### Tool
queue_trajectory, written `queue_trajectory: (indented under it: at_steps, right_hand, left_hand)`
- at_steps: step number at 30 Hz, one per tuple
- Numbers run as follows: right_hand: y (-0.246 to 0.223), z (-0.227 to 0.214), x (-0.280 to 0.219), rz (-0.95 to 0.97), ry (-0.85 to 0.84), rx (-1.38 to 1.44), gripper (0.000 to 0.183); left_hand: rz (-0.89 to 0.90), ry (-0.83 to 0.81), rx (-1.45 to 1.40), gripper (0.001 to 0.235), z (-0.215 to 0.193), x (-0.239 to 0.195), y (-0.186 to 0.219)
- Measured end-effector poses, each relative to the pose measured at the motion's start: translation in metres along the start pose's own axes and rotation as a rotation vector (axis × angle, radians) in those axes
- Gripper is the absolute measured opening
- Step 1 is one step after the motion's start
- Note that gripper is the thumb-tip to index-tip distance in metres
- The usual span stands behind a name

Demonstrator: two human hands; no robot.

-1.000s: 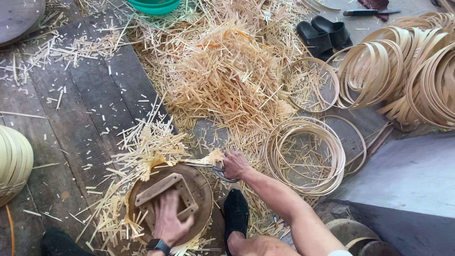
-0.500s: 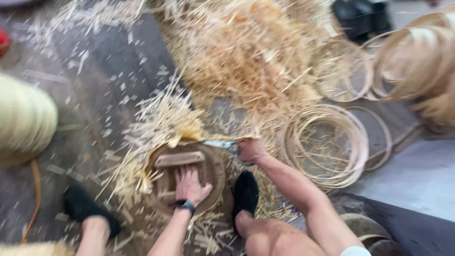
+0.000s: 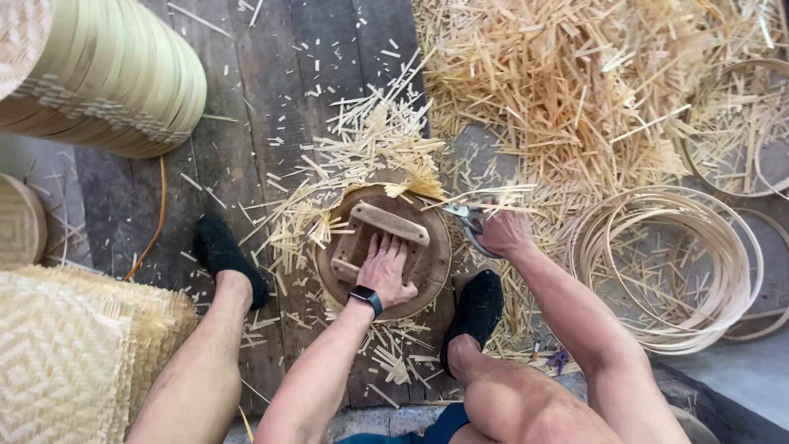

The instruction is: The person sits on the floor and repeatedly places a woven mat over a circular bamboo frame, then uses shears to trim the excess matting flush with the frame edge. The finished pieces are stacked nearby.

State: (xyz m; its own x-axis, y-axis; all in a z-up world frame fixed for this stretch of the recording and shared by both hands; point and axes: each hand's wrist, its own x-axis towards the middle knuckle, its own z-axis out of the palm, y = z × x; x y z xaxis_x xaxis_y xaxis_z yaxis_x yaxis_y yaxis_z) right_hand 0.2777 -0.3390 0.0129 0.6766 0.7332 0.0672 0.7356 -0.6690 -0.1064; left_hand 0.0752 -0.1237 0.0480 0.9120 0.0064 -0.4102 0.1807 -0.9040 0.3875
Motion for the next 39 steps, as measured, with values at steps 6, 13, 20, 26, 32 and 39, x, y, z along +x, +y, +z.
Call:
queue_trajectory:
  at_steps: [6, 13, 20, 26, 32, 39]
  right_hand:
    - [-0.014, 0.018, 0.029, 0.162, -0.723, -0.002, 0.039]
    - [0.007, 0.010, 0.011, 0.004, -0.478, -0.027, 0.047]
    - [-0.007, 0.028, 0.040, 0.093, -0.681, -0.004, 0.023]
    - [0.000, 0.003, 0.010, 0.076, -0.439, 0.084, 0.034]
    - [-0.027, 0.019, 0.030, -0.030, -0.396, -0.079, 0.024]
    - [-0.001, 0.008, 0.010, 0.206, -0.663, 0.105, 0.045]
  left_hand:
    - [0.059, -0.079, 0.051, 0.109, -0.008, -0.002, -0.006]
    - [0.182, -0.132, 0.112, 0.108, -0.020, -0.011, -0.012]
    - [0.210, -0.135, 0.170, 0.107, -0.009, -0.017, -0.026]
    - [-0.331, 0.526, -0.340, 0.121, 0.020, 0.000, 0.008]
    - [-0.407, 0.587, -0.400, 0.121, 0.035, 0.020, 0.044]
    - [-0.213, 0.492, -0.385, 0.120, 0.028, -0.003, 0.027]
